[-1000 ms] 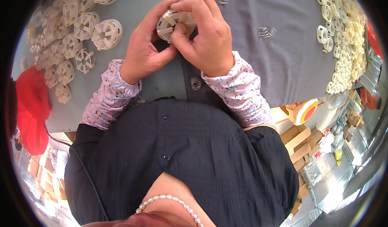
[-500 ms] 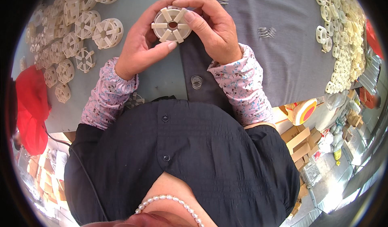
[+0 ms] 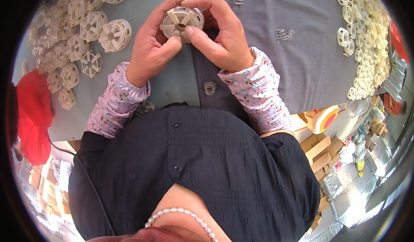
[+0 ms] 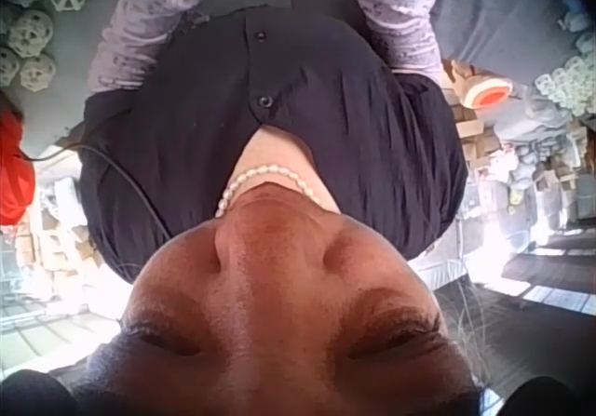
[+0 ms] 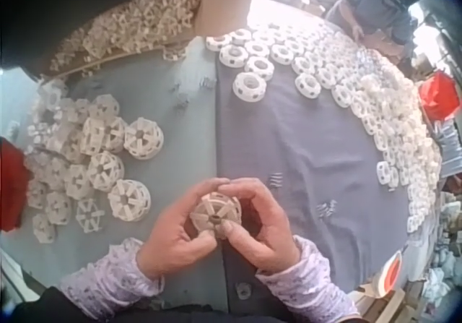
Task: The person assembles small plastic gear parts and springs by hand on a workspace.
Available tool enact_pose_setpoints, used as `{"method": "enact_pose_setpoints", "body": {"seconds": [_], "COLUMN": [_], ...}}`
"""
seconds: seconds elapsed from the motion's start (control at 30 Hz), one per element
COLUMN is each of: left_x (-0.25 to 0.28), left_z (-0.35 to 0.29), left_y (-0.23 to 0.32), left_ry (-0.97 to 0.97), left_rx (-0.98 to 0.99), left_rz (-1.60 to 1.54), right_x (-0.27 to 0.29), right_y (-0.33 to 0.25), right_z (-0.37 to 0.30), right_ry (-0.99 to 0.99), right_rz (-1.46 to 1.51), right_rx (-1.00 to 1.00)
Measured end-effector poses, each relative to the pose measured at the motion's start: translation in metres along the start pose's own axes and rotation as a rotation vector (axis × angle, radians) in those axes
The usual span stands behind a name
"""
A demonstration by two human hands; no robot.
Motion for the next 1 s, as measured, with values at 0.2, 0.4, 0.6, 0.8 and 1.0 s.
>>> {"method": "enact_pose_setpoints", "body": {"seconds": [0.2,0.4,0.6,0.8,1.0], "left_x": [-0.003,0.000,-0.001,0.026,0.109], "left_z": [0.000,0.000,-0.003,-0.025,-0.100], "left_y": [0.003,0.004,0.003,0.050,0.104], "left_ry": [-0.014,-0.030,-0.028,-0.024,0.174], "left_rx": [0.038,0.004,0.016,0.186,0.137], "left_rz": [-0.003,0.063,-0.107,0.047,0.328], "right_x": [-0.002,0.000,0.007,0.002,0.019], "right_y": [-0.002,-0.001,-0.004,-0.038,-0.015], "right_z": [0.000,-0.001,-0.006,-0.054,-0.103], "right_ry": [0.041,0.053,0.066,-0.306,0.004], "right_rz": [-0.064,-0.064,-0.010,-0.475,-0.770], "right_rx": [0.026,0.018,-0.023,-0.052,0.047]}}
Point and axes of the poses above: each hand's wrist, its own z-axis towards the middle knuckle, its own x-axis out of the back of the hand, y = z × x, the point moved 10 cm from there along z, towards the middle knuckle, and after that the axes turned 15 degrees about -x, right-handed, at the moved point
